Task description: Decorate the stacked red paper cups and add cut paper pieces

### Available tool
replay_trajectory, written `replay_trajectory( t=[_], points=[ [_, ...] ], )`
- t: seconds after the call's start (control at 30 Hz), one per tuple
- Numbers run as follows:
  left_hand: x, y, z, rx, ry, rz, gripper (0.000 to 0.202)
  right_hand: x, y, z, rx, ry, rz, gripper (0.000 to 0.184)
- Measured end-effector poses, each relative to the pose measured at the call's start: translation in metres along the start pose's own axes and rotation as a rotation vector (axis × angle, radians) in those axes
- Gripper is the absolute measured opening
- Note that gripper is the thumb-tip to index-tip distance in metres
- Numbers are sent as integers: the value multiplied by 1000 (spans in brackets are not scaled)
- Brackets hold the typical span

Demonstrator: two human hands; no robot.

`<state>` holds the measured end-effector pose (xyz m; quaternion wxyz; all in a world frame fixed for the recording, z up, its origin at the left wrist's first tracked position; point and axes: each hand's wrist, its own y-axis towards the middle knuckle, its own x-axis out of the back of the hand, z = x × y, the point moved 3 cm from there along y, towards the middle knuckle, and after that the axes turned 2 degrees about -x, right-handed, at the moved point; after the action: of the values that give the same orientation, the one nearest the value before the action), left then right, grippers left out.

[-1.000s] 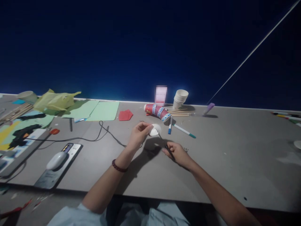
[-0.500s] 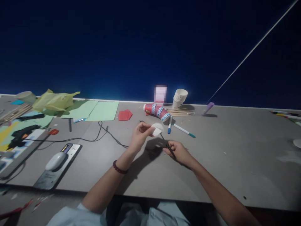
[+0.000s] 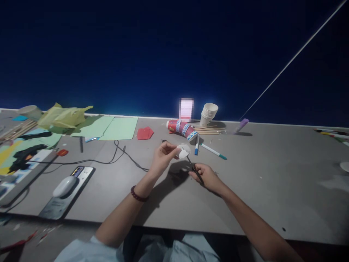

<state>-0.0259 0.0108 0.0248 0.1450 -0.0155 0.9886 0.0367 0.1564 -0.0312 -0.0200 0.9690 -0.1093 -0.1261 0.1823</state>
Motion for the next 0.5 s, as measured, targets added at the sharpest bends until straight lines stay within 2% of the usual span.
replay_trajectory(
  t=[0.5],
  points=[
    [6, 5, -11, 2, 117, -64, 33, 3, 0, -5, -18, -28, 50, 46]
  ],
)
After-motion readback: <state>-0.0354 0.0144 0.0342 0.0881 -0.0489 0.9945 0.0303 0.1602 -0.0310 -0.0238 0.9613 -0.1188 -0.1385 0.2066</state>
